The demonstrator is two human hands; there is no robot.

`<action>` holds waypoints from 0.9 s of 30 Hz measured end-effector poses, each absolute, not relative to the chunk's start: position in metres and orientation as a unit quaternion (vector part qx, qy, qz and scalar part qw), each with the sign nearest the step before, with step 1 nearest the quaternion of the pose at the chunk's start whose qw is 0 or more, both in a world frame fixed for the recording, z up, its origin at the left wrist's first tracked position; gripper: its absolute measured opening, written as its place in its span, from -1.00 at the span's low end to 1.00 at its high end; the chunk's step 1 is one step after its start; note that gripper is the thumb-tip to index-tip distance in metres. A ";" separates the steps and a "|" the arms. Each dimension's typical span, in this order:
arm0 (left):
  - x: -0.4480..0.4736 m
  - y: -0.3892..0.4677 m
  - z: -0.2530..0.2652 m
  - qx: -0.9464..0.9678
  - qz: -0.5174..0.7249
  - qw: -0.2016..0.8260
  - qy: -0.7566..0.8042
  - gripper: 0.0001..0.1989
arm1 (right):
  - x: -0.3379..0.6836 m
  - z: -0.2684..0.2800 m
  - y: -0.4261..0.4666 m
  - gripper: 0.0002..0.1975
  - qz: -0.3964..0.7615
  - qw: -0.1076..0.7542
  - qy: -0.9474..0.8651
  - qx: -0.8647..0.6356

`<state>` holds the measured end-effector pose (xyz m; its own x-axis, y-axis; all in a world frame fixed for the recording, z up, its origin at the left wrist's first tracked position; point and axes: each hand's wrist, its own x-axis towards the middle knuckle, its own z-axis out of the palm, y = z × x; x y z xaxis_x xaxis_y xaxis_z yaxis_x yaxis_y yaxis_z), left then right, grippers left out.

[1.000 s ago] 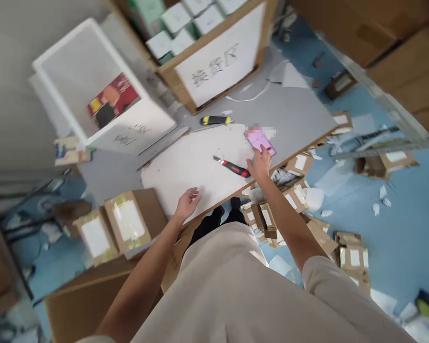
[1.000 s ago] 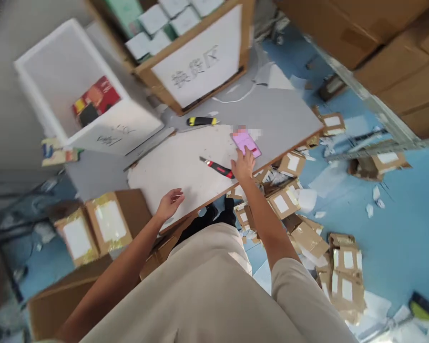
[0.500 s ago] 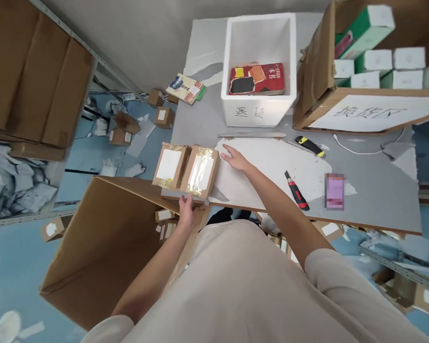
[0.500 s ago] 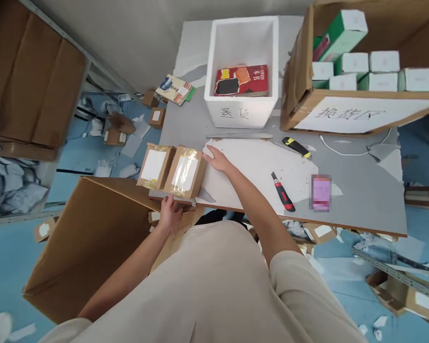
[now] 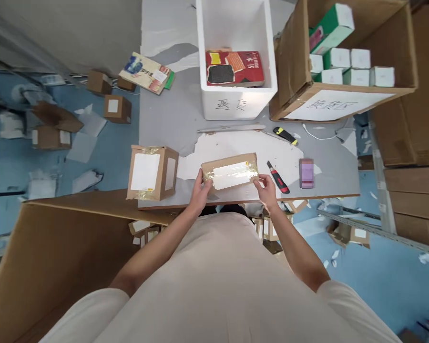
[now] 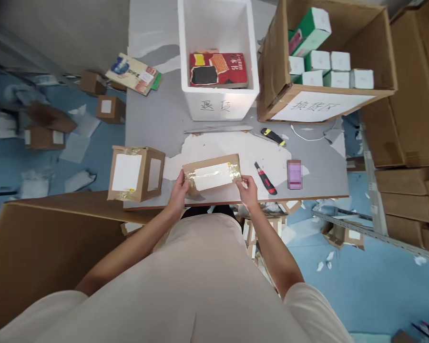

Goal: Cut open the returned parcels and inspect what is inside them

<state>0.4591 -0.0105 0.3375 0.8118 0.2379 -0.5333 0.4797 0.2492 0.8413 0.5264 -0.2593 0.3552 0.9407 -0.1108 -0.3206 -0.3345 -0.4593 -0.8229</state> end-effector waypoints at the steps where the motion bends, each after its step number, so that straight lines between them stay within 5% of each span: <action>1: 0.469 -0.017 0.334 0.606 -0.099 0.737 0.281 -0.36 | 0.518 0.353 -0.271 -0.66 0.091 0.504 0.159 -0.844; 11: 0.490 -0.046 0.306 0.668 -0.114 0.705 0.209 -0.10 | 0.525 0.338 -0.313 -0.59 0.101 0.528 0.164 -0.827; 18: 0.474 -0.046 0.290 0.689 -0.117 0.684 0.208 0.14 | 0.544 0.324 -0.336 -0.27 0.219 0.559 0.104 -0.793; 21: 0.474 -0.048 0.280 0.678 -0.108 0.688 0.234 0.01 | 0.551 0.315 -0.339 -0.20 0.264 0.535 0.079 -0.799; 27: 0.477 -0.050 0.281 0.697 -0.076 0.669 0.247 -0.47 | 0.566 0.312 -0.335 -0.42 0.278 0.524 0.041 -0.804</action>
